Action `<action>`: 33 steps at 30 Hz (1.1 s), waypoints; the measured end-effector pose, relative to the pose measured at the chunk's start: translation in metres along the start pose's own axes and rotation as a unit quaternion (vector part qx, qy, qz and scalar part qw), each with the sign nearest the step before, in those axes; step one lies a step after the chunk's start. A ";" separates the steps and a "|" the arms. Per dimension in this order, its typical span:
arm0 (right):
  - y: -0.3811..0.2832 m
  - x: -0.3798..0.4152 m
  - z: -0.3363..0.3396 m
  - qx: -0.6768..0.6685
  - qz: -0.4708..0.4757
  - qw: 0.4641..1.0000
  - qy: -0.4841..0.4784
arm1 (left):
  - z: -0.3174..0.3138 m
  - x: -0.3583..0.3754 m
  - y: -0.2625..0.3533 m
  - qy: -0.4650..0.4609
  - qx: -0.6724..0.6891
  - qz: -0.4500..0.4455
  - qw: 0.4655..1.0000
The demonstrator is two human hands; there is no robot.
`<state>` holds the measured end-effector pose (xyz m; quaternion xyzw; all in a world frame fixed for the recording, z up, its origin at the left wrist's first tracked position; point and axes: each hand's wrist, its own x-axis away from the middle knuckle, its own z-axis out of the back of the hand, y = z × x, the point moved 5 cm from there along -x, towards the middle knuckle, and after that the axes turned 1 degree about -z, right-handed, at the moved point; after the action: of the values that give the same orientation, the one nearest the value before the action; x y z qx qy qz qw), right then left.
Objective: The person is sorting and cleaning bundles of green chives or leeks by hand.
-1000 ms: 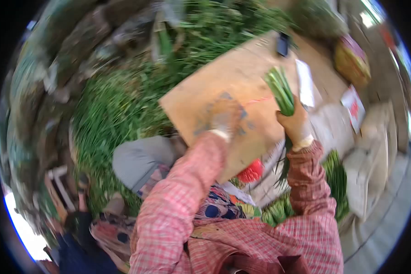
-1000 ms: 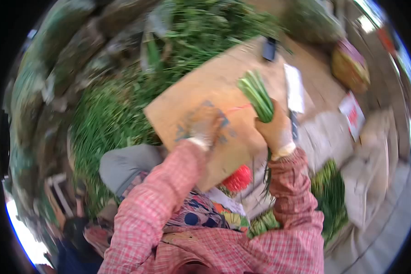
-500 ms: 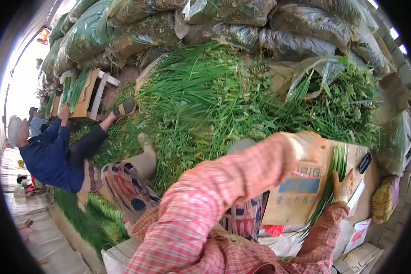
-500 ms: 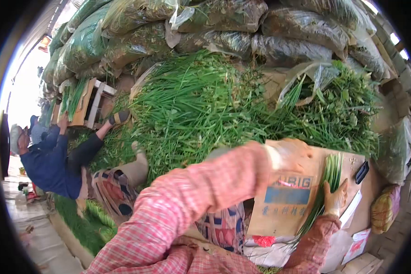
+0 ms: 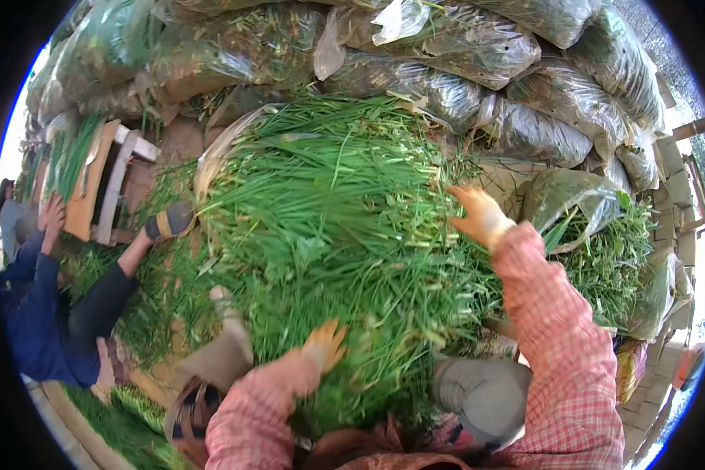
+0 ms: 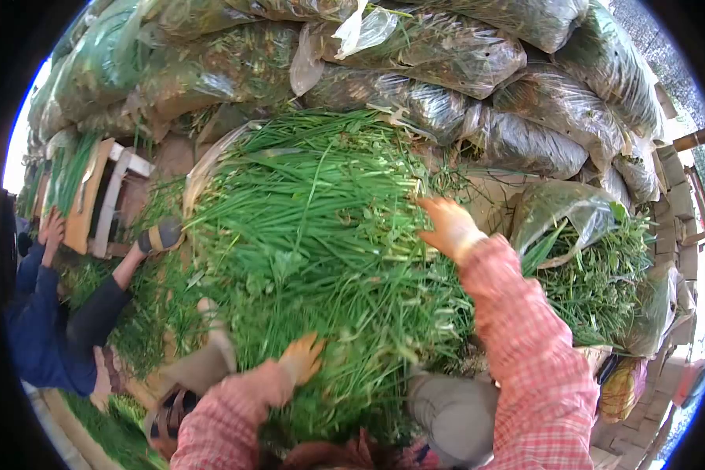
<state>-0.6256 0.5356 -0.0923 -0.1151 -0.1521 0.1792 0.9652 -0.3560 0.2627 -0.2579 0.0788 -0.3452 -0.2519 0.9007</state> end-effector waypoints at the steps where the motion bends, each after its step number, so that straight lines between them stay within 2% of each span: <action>1: -0.007 -0.037 -0.005 0.042 0.040 0.998 0.029 | -0.004 0.012 -0.001 -0.026 -0.032 -0.024 0.999; 2: -0.013 -0.076 -0.012 0.101 0.057 0.993 0.035 | -0.002 0.017 -0.003 -0.025 -0.001 -0.034 0.999; 4: -0.024 -0.151 -0.024 0.169 0.150 0.968 0.107 | 0.007 0.007 -0.008 -0.018 0.032 -0.060 0.998; 7: -0.032 -0.246 -0.046 0.265 0.167 0.931 0.189 | 0.024 -0.015 -0.020 -0.122 0.034 -0.137 0.982; 9: -0.024 -0.297 -0.069 0.329 0.164 0.910 0.192 | 0.056 -0.032 -0.029 -0.227 0.073 -0.179 0.954; 10: -0.021 -0.311 -0.073 0.333 0.149 0.920 0.144 | 0.073 -0.041 -0.034 -0.277 0.095 -0.201 0.935; 12: -0.006 -0.331 -0.093 0.358 0.122 0.919 0.113 | 0.111 -0.064 -0.046 -0.152 0.131 -0.232 0.952; 13: -0.002 -0.332 -0.097 0.354 0.113 0.923 0.097 | 0.151 -0.073 -0.055 0.056 0.156 -0.239 0.957; 15: -0.004 -0.326 -0.103 0.369 0.135 0.912 0.119 | 0.199 -0.113 -0.079 0.164 0.327 -0.229 0.902; 16: 0.003 -0.321 -0.111 0.318 0.094 0.939 0.089 | 0.222 -0.129 -0.092 0.241 0.378 -0.210 0.869; 17: 0.010 -0.319 -0.113 0.270 0.054 0.959 0.065 | 0.239 -0.144 -0.105 0.286 0.401 -0.178 0.852; 18: 0.016 -0.317 -0.116 0.264 0.050 0.960 0.079 | 0.249 -0.160 -0.117 0.319 0.418 -0.156 0.836; 19: 0.012 -0.312 -0.117 0.254 0.047 0.961 0.094 | 0.260 -0.170 -0.128 0.296 0.480 -0.109 0.818; 21: 0.005 -0.305 -0.116 0.260 0.045 0.960 0.098 | 0.259 -0.191 -0.142 0.323 0.531 -0.075 0.780; 23: 0.004 -0.300 -0.112 0.251 0.056 0.958 0.128 | 0.268 -0.205 -0.151 0.406 0.431 -0.061 0.803; 26: 0.024 -0.307 -0.116 0.161 -0.024 0.981 0.104 | 0.291 -0.237 -0.168 0.506 0.219 -0.045 0.833; 27: 0.033 -0.310 -0.116 0.133 -0.054 0.985 0.099 | 0.295 -0.255 -0.180 0.507 0.151 -0.016 0.849; 29: 0.047 -0.317 -0.120 0.114 -0.030 0.988 0.100 | 0.284 -0.287 -0.212 0.486 -0.042 0.085 0.869; 32: 0.057 -0.320 -0.116 0.093 -0.049 0.993 0.053 | 0.265 -0.289 -0.230 0.405 -0.046 0.147 0.901; 33: 0.059 -0.325 -0.114 0.094 -0.066 0.993 0.024 | 0.263 -0.285 -0.229 0.371 -0.031 0.138 0.918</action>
<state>-0.8948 0.4465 -0.2967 -0.0182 -0.1184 0.1262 0.9847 -0.8024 0.2185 -0.2989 0.0903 0.0141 -0.0886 0.9919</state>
